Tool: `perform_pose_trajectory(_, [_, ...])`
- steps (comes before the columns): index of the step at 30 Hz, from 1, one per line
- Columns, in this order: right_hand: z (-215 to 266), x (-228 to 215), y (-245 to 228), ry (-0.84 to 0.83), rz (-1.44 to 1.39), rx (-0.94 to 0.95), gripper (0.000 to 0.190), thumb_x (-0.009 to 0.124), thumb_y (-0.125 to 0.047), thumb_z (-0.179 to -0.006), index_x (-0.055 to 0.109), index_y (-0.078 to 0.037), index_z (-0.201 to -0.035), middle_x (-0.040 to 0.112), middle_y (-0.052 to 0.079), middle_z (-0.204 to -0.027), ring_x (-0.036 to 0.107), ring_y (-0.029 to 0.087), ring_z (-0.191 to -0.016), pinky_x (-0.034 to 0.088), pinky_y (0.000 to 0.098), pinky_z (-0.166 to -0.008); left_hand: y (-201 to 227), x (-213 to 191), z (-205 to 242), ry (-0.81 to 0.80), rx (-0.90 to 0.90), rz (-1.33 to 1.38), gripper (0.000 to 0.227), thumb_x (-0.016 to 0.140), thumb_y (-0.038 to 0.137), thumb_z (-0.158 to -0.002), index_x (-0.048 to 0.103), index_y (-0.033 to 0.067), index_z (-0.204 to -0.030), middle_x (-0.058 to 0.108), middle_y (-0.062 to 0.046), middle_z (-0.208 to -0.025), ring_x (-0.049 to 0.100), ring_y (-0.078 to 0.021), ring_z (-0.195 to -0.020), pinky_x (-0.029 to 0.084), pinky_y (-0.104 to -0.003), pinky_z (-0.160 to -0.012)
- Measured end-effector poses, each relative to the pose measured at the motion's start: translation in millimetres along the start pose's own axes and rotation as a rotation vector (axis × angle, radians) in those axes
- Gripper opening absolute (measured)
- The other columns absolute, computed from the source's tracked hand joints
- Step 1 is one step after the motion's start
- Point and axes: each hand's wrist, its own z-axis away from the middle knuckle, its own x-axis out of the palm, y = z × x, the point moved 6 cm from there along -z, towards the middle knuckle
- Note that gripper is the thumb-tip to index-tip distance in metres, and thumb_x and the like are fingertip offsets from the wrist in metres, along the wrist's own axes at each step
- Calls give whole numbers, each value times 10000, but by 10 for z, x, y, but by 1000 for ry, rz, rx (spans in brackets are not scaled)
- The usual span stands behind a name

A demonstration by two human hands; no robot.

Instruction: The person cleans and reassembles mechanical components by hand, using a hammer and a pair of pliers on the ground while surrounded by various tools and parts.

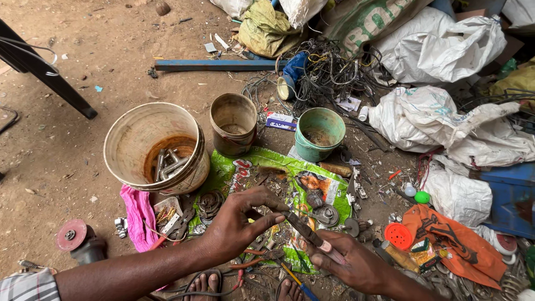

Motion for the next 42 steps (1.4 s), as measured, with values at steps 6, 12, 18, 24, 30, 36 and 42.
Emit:
perform_pose_trajectory(6, [-33,-18,41,70,60,-52,343,617,-364,-988,686,-54,-1119,631,53,-872,604,166,-834,524,360,-799,-80,31,-41,20,-17,18,184,730,155,-915,763,19,-1035,734,-77,-978,687,-139,-869,584,-301,-740])
perform_pose_trajectory(12, [14,-12,104,-8,80,-2,345,616,-392,-986,668,-58,-1060,590,42,-893,603,168,-866,516,361,-804,-147,62,-37,7,-118,70,199,704,169,-932,743,17,-1055,713,-64,-985,674,-124,-875,592,-304,-730])
perform_pose_trajectory(18, [53,-112,195,112,302,40,379,597,-362,-975,669,-63,-1197,561,65,-1259,694,230,-1085,536,403,-963,-221,43,-40,44,-157,68,201,725,164,-909,741,7,-1034,737,-71,-982,693,-137,-913,594,-328,-770])
perform_pose_trajectory(24, [189,-266,-1,364,453,-269,305,700,-11,-776,688,23,-1079,585,173,-1294,662,354,-1130,542,453,-898,-162,39,-58,31,-27,-92,164,760,135,-884,776,2,-978,777,-90,-909,728,-162,-880,563,-334,-794])
perform_pose_trajectory(30, [221,-231,-10,366,608,-283,289,769,-29,-727,708,-41,-1009,585,148,-1255,625,338,-1145,529,456,-882,-134,85,-39,-59,-11,-126,141,741,104,-881,781,18,-985,754,-93,-903,729,-185,-860,585,-351,-742])
perform_pose_trajectory(36, [239,-211,-105,403,735,-301,272,795,-43,-652,723,-82,-911,592,123,-1250,583,349,-1175,510,495,-877,-116,106,-18,-73,-12,-123,127,748,92,-882,747,-10,-959,716,-92,-929,719,-177,-879,610,-334,-714])
perform_pose_trajectory(42, [215,-206,-176,368,773,-219,290,821,-81,-646,731,-111,-920,614,78,-1286,569,331,-1186,489,510,-904,-198,173,-13,-88,-156,-29,134,727,90,-876,760,3,-973,678,-64,-939,707,-158,-854,631,-316,-679])
